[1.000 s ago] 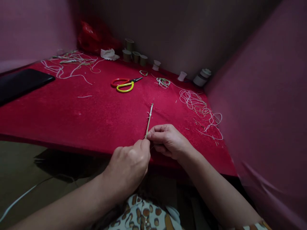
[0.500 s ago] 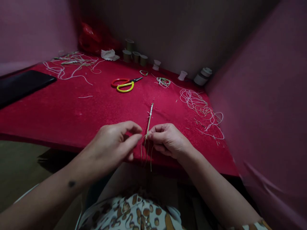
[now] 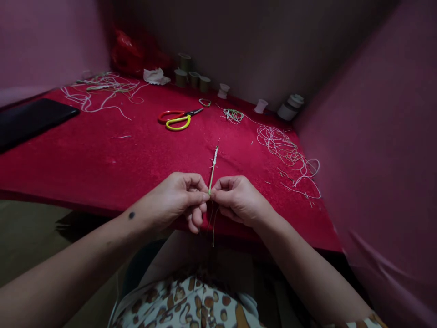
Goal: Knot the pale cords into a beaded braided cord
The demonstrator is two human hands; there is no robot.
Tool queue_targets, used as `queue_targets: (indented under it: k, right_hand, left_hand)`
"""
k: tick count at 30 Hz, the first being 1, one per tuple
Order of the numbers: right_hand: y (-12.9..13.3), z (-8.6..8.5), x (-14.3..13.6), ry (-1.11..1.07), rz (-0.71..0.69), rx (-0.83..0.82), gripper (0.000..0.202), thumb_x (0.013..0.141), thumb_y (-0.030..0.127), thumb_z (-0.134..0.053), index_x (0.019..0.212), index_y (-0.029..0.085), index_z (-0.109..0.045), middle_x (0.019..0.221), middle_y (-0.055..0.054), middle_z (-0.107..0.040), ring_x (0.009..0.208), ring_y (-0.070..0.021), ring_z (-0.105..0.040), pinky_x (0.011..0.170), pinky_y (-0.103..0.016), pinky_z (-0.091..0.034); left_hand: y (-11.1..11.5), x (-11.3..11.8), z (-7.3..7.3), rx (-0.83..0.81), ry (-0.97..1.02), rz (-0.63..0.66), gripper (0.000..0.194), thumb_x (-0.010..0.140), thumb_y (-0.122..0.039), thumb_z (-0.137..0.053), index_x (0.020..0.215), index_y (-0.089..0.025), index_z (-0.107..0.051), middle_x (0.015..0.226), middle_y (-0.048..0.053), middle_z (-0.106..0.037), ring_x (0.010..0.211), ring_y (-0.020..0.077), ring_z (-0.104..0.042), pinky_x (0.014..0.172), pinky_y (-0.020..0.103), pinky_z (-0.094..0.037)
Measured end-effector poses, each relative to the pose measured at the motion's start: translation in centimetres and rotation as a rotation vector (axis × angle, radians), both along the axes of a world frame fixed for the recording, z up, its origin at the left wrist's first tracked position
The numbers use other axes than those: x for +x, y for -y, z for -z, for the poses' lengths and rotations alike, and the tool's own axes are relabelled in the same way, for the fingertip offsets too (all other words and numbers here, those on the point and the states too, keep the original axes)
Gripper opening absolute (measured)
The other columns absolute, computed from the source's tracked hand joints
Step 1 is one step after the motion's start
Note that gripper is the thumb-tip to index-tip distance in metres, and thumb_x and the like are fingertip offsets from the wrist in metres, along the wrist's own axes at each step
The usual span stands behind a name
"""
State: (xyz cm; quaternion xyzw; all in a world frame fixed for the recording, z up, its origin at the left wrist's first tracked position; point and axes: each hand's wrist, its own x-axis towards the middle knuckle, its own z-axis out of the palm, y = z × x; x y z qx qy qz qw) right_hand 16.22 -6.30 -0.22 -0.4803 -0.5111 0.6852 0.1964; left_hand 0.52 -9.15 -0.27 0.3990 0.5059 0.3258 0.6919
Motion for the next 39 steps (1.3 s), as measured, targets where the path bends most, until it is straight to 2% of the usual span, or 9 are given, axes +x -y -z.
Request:
queue_targets:
  k: [14, 21, 27, 30, 33, 34, 36, 38, 39]
  right_hand:
    - [0.7, 0.1, 0.3, 0.359, -0.098, 0.643, 0.011, 0.073, 0.014, -0.051, 0.063, 0.016, -0.052, 0.057, 0.001, -0.052, 0.053, -0.0091, -0.044, 0.051, -0.022, -0.032]
    - [5.2, -0.6, 0.8, 0.398, -0.087, 0.882, 0.014, 0.086, 0.018, -0.047, 0.075, 0.017, -0.056, 0.066, -0.002, -0.059, 0.056, -0.0113, -0.050, 0.055, -0.024, -0.035]
    - [8.8, 1.0, 0.2, 0.514, -0.240, 1.008, 0.012, 0.083, 0.013, -0.045, 0.080, 0.015, -0.056, 0.069, -0.006, -0.060, 0.055, -0.0135, -0.047, 0.051, -0.028, -0.032]
    - [9.4, 0.5, 0.0, 0.582, -0.375, 0.976, 0.011, 0.080, 0.013, -0.048, 0.075, 0.015, -0.057, 0.064, -0.004, -0.059, 0.049, -0.0126, -0.043, 0.046, -0.028, -0.028]
    - [9.1, -1.2, 0.4, 0.436, -0.605, 0.854, 0.014, 0.080, 0.016, -0.054, 0.066, 0.016, -0.057, 0.063, -0.003, -0.060, 0.052, -0.0118, -0.047, 0.048, -0.025, -0.035]
    - [8.7, -1.6, 0.7, 0.352, -0.599, 0.826, 0.015, 0.082, 0.017, -0.055, 0.067, 0.016, -0.058, 0.067, -0.003, -0.062, 0.057, -0.0124, -0.052, 0.053, -0.024, -0.040]
    - [7.6, -2.2, 1.1, 0.250, -0.307, 0.796, 0.011, 0.085, 0.018, -0.053, 0.078, 0.016, -0.062, 0.079, -0.005, -0.064, 0.069, -0.0139, -0.058, 0.062, -0.024, -0.046]
    - [6.2, -2.0, 1.2, 0.199, 0.048, 0.623, 0.013, 0.085, 0.022, -0.052, 0.094, 0.016, -0.060, 0.078, -0.005, -0.063, 0.063, -0.0132, -0.059, 0.055, -0.024, -0.047]
    - [5.5, -1.7, 1.1, 0.143, 0.124, 0.457, 0.018, 0.084, 0.025, -0.054, 0.100, 0.016, -0.057, 0.072, -0.003, -0.061, 0.054, -0.0120, -0.056, 0.047, -0.023, -0.046]
  left_hand:
    - [-0.3, 0.7, -0.1, 0.056, -0.181, 0.043, 0.023, 0.082, -0.019, -0.052, 0.059, -0.017, -0.050, 0.031, -0.003, -0.051, 0.026, 0.0085, -0.047, 0.029, 0.014, -0.032]
    - [-0.6, 0.1, 0.1, 0.040, -0.104, 0.088, 0.020, 0.080, -0.023, -0.054, 0.062, -0.015, -0.055, 0.034, -0.002, -0.053, 0.024, 0.0075, -0.044, 0.027, 0.014, -0.029]
    - [-0.3, 0.3, 0.0, 0.024, 0.001, 0.044, 0.015, 0.078, -0.017, -0.054, 0.064, -0.016, -0.051, 0.061, 0.004, -0.069, 0.026, 0.0055, -0.045, 0.025, 0.015, -0.028]
    - [-0.1, 0.5, 0.2, 0.031, 0.023, 0.035, 0.015, 0.080, -0.019, -0.053, 0.065, -0.018, -0.049, 0.049, -0.002, -0.061, 0.026, 0.0060, -0.043, 0.025, 0.015, -0.029]
    - [0.0, 0.4, 0.3, 0.033, 0.040, 0.023, 0.016, 0.081, -0.021, -0.053, 0.066, -0.019, -0.049, 0.038, -0.006, -0.050, 0.025, 0.0065, -0.040, 0.026, 0.015, -0.029]
    - [0.0, 0.4, 0.3, 0.029, 0.052, 0.022, 0.016, 0.081, -0.022, -0.053, 0.066, -0.019, -0.048, 0.038, -0.006, -0.049, 0.025, 0.0067, -0.040, 0.026, 0.015, -0.030]
    - [-0.1, 0.3, 0.3, 0.022, 0.077, 0.028, 0.017, 0.081, -0.022, -0.054, 0.066, -0.019, -0.048, 0.038, -0.007, -0.049, 0.026, 0.0067, -0.041, 0.026, 0.016, -0.032]
    - [-0.2, 0.2, 0.3, 0.025, 0.093, 0.043, 0.017, 0.082, -0.022, -0.054, 0.066, -0.019, -0.049, 0.037, -0.007, -0.049, 0.026, 0.0068, -0.042, 0.026, 0.015, -0.033]
    - [-0.2, 0.1, 0.3, 0.031, 0.097, 0.048, 0.017, 0.082, -0.022, -0.054, 0.066, -0.019, -0.049, 0.037, -0.007, -0.049, 0.026, 0.0068, -0.042, 0.026, 0.015, -0.034]
